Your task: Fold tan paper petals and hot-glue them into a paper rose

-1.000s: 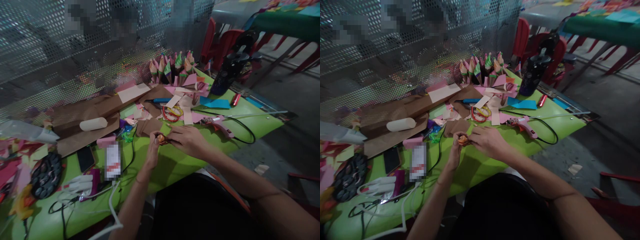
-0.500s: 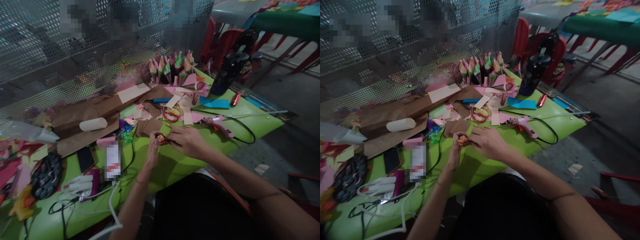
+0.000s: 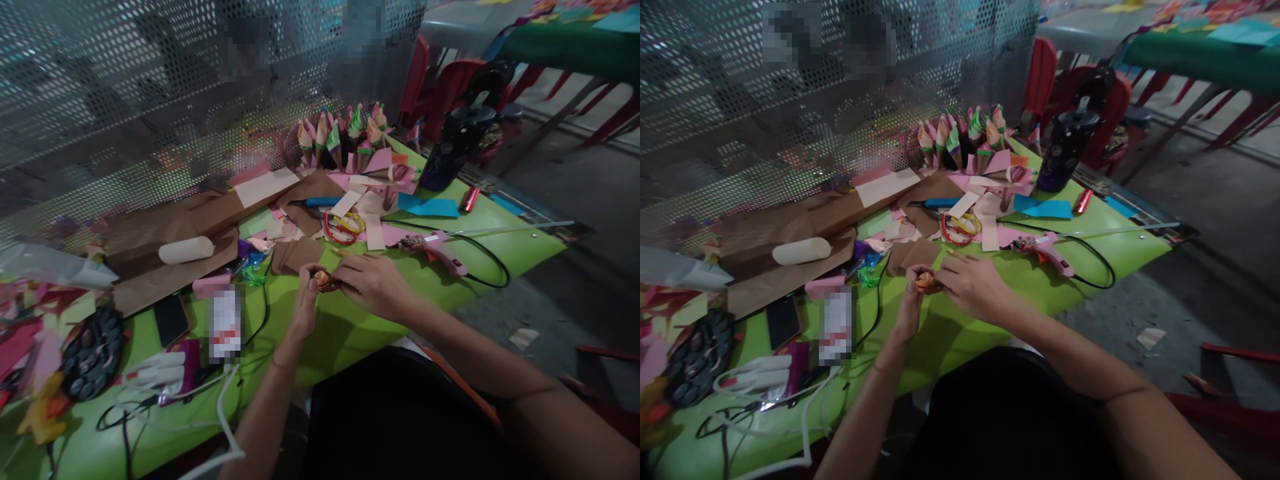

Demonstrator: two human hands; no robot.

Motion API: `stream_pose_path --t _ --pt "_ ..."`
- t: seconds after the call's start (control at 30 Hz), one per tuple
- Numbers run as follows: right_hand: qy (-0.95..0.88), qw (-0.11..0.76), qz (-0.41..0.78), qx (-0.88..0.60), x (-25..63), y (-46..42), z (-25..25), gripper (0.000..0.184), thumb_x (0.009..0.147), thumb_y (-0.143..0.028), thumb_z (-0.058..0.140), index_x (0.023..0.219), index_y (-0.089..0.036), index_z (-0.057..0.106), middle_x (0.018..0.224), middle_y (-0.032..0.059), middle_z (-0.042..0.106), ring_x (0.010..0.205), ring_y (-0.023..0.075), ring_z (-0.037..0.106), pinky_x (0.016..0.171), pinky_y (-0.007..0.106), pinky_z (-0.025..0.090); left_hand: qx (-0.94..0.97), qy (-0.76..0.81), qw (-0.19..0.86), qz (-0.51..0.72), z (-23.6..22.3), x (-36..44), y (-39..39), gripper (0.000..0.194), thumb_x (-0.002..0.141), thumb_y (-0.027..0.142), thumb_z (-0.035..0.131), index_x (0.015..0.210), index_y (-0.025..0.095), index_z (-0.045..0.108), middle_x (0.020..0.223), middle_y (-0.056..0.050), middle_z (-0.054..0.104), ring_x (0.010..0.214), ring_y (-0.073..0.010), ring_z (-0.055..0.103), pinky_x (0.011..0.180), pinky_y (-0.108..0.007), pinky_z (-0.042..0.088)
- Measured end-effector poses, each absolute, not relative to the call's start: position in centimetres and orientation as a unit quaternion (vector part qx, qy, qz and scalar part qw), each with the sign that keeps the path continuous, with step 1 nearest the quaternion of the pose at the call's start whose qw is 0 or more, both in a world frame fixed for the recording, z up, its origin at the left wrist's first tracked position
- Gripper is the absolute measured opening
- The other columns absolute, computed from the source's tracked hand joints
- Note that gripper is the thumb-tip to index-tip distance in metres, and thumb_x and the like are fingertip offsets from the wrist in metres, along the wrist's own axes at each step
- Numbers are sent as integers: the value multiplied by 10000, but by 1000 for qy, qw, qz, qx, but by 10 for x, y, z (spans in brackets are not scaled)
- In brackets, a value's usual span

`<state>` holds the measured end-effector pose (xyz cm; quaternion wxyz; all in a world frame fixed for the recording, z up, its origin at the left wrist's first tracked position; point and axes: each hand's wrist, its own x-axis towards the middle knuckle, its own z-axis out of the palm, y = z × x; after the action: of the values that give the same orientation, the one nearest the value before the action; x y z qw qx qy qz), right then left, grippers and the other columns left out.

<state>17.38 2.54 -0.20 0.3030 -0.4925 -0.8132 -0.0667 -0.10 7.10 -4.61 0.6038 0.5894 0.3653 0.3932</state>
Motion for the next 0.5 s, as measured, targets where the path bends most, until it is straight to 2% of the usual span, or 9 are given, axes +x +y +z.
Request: stream_pose_path --t 0.13,0.3,0.5 --pt "-792 323 -72 -513 169 25 -6 131 926 -151 564 918 -189 689 853 39 708 785 165 625 650 290 363 591 345 612 397 -49 -1 71 561 827 732 509 1047 218 543 1000 -30 528 941 -189 523 879 -317 442" --pt "-726 388 -41 -567 160 22 -13 88 912 -187 612 860 -196 682 810 34 704 722 157 620 653 277 389 591 348 602 409 -51 0 71 553 830 739 500 1037 227 536 984 -26 528 906 -183 514 837 -309 443" --pt "-671 451 92 -581 156 17 -17 61 872 -178 651 834 -195 696 811 35 691 701 147 618 626 250 423 616 354 554 434 -52 0 71 564 843 747 461 1051 226 523 973 -36 529 895 -193 533 822 -321 458"
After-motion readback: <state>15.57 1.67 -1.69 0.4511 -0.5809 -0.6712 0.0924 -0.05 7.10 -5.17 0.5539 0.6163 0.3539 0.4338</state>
